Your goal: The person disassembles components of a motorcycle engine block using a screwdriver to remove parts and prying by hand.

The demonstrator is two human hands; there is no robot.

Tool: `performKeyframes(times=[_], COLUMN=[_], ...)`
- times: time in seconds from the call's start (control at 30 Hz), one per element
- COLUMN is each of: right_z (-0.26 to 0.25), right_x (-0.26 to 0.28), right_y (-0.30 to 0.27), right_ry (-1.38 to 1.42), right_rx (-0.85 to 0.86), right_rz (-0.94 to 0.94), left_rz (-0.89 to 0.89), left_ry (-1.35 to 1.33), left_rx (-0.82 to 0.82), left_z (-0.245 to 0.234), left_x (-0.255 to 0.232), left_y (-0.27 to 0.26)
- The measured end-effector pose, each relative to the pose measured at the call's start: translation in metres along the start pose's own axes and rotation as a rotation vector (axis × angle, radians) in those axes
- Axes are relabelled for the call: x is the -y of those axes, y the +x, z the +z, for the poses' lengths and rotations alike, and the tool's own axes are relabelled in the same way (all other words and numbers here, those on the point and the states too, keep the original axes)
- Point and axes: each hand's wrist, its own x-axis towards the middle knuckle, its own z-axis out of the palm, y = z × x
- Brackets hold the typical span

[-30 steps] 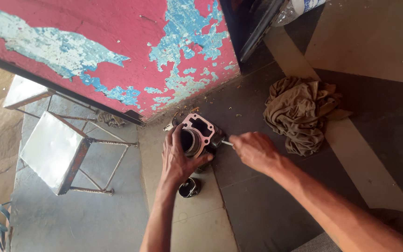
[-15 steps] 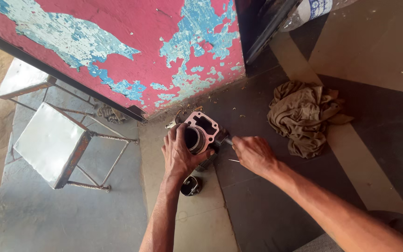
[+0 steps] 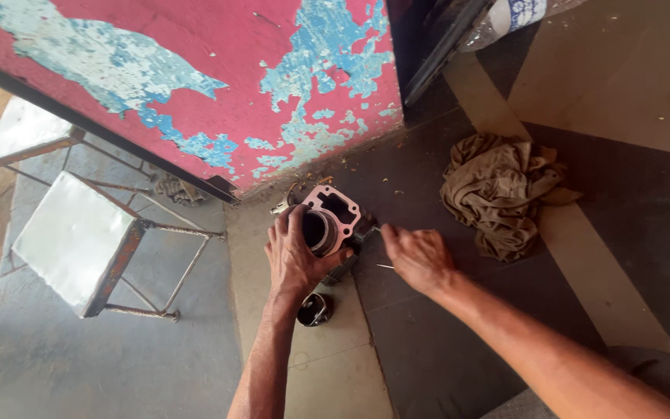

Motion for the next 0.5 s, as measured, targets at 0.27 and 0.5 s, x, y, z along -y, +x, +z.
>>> performKeyframes(times=[0.27,0.5], right_z=[-0.011,-0.018], right_x=[0.003,0.01], right_y=[0.003,0.006], right_ry=[0.151,0.336], right_rx=[0.142,0.236], right_rz=[0.141,0.223], left_rz=[0.01,0.021], left_ry=[-0.014,-0.013], left_rx=[-0.021,-0.028], left_z=[0.001,0.0], left_x=[-0.002,0.002], left_y=[0.001,0.001])
